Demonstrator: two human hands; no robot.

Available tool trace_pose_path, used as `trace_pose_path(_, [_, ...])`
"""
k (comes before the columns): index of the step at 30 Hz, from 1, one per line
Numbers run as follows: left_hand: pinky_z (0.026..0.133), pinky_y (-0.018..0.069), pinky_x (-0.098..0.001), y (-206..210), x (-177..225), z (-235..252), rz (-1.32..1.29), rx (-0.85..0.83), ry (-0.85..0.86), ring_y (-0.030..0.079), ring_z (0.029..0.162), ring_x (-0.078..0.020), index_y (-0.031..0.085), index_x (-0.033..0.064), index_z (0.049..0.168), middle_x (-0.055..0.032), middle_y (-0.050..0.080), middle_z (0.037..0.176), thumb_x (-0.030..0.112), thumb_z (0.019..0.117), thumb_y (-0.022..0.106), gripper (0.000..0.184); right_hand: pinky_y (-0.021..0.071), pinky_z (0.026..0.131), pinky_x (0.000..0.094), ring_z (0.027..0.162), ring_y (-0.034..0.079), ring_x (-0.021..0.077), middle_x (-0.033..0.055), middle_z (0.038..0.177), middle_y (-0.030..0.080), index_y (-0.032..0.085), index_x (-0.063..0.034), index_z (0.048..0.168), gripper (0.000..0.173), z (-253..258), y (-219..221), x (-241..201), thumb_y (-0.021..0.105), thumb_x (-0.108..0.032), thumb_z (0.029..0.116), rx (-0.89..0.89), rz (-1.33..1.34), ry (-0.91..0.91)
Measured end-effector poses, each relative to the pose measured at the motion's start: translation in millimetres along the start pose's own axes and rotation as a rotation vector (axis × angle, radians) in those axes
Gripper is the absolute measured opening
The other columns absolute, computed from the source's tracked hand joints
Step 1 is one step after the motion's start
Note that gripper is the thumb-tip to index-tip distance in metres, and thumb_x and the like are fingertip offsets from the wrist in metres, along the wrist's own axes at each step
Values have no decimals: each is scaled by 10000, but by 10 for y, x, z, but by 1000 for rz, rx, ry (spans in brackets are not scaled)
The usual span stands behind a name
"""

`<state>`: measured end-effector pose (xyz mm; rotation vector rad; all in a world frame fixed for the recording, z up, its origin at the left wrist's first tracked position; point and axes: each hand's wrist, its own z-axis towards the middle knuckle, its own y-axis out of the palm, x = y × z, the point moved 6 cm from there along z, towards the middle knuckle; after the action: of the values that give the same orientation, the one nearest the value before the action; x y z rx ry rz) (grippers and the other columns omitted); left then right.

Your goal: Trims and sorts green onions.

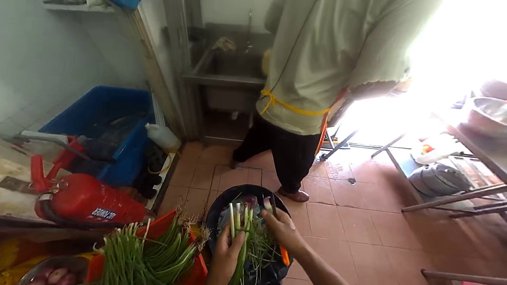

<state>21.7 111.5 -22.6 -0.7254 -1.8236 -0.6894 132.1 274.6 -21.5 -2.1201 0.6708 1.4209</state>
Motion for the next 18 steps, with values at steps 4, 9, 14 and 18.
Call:
trace_pose_path(4, [764,600,-324,82,59,-98,201,-3,39,693,847,-134,560,-26,1311,-94,705,999,173,971,627,399,557,743,324,781,627,112,21,910,645,584,-51,1306,503,-56,63,-214,707,-366,934,-27,-8,-64])
trace_pose_path(9, [752,582,-334,202,62,-192,354,-92,5,666,815,-130,584,-15,1271,-75,687,953,241,903,741,475,571,772,369,802,668,146,71,912,705,697,-18,1124,264,36,-302,-240,596,-238,1020,196,-80,-134])
trace_pose_path(14, [765,596,-320,145,105,-202,384,-44,20,683,837,-116,593,25,1284,-51,702,977,280,885,763,503,485,583,343,593,541,147,53,749,601,648,-40,1054,260,71,-707,-85,571,-288,1046,203,-86,-22])
trace_pose_path(18, [774,597,-398,228,256,-207,547,-5,94,690,837,-158,598,30,1303,-83,707,982,310,885,775,533,524,681,327,726,619,117,22,851,676,693,-60,1036,357,-108,-464,-199,548,-386,1045,11,-60,34])
